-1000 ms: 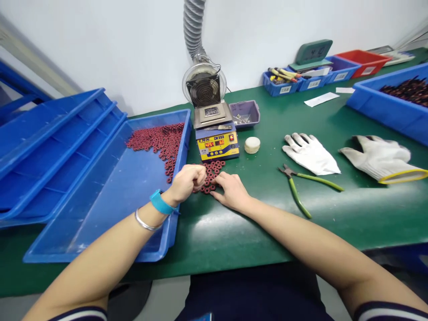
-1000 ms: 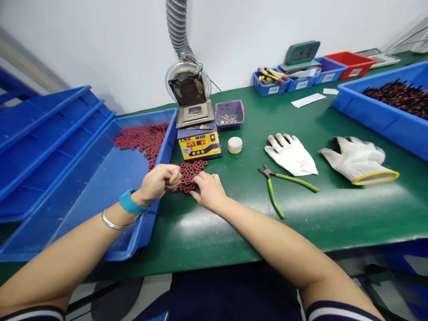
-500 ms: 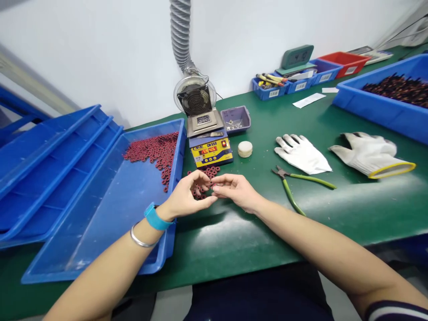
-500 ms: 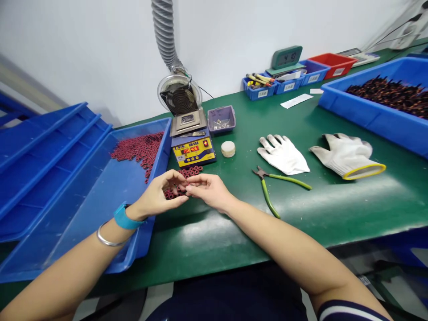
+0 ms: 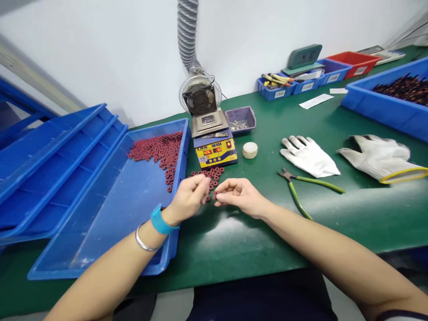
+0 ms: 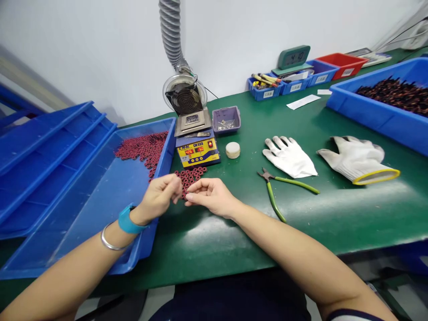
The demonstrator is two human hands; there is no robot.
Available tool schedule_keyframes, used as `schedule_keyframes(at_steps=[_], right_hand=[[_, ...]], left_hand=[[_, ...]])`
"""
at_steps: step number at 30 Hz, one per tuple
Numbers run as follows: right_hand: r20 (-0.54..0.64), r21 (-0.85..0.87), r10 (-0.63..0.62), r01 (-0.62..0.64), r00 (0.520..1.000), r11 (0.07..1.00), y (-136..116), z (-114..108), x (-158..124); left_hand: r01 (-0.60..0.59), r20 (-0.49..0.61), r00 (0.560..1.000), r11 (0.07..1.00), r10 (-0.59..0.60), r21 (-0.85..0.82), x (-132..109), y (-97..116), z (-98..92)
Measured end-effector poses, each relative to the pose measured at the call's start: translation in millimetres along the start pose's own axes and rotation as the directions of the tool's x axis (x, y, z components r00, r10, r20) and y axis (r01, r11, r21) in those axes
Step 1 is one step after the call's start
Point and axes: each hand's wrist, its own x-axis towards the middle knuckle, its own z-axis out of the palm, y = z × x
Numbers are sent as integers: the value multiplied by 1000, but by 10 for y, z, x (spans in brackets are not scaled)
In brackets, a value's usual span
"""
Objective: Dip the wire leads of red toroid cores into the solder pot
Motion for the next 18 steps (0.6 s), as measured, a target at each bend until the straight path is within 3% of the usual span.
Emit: schedule_keyframes(at_steps=[2,4,5,7,9,12,15,18], right_hand=[[-16,-5,-21,21,1000,1000,-19,-10,4],[-34,-5,-43,43,998,999,-28,-17,10],[-41,-2,-51,51,998,999,-29,-19,12],[-48,4,-64,64,997,998,-24,-20,14],[-41,5,-82,83,996,997,-15,-20,13],[-12,-10,-102,102,995,995,-3,-26,12],[-2,-27,-96,96,995,995,-2,-39,18],[-27,-31,-112,111,993,993,-18,-58,30]], left_hand=[[-1,-188,982,985,-31,-171,35,-42,-77],[-43,-261,965,968,-24,-248,56,-92,-148],[-47,-224,975,968,-10,-248,56,-110,-165],[-10,-41,999,982,2,-191,37,-120,-149],[33,117,993,994,-20,-105,2,-91,-78],[54,157,986,998,-51,-20,-40,-10,23],[34,38,999,994,-31,-107,-41,38,10],[-52,-231,973,962,-12,-269,-5,5,-82]])
